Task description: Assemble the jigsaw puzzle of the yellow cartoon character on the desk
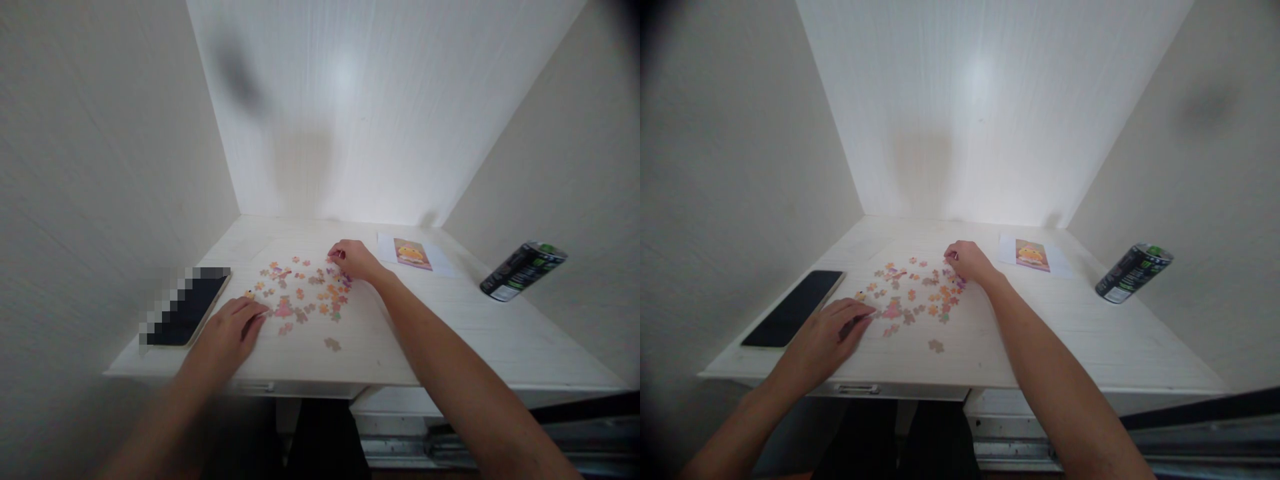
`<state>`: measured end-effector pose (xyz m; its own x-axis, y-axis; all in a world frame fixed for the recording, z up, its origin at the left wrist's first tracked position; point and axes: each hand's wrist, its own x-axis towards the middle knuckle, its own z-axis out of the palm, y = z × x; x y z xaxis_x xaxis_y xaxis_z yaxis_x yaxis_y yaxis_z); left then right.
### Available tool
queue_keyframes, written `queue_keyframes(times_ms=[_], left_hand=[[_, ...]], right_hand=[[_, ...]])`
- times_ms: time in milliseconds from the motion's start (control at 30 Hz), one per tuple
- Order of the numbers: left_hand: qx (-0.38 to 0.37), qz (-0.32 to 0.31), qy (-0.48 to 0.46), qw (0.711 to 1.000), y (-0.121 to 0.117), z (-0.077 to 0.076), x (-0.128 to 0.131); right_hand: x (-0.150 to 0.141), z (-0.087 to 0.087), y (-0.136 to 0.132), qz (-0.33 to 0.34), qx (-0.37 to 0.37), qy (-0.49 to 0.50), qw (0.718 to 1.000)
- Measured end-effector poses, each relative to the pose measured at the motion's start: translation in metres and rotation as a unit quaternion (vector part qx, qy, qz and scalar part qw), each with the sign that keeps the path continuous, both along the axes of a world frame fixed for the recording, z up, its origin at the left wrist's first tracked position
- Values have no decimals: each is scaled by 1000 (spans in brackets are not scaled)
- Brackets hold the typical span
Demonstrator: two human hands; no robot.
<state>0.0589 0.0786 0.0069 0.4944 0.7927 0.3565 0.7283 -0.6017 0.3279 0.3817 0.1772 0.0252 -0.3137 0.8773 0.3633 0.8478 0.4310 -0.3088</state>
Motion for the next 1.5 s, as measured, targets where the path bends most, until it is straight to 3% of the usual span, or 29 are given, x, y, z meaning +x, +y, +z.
queue_keyframes(times_ms=[400,600,867,1300,1500], left_hand=[[35,14,-30,999,-6,-4,0],[37,20,-42,998,-4,-5,-1],[57,16,-51,997,-4,-4,-3],[56,17,-48,997,-4,-4,-2],[65,11,-56,996,-3,-5,-3]], right_hand=[[2,8,-5,-6,-41,5,999],[19,16,-7,-33,-145,-7,989],[22,29,-18,102,-294,-15,950],[13,25,-19,106,-298,-71,946],[19,24,-15,114,-292,-11,949]])
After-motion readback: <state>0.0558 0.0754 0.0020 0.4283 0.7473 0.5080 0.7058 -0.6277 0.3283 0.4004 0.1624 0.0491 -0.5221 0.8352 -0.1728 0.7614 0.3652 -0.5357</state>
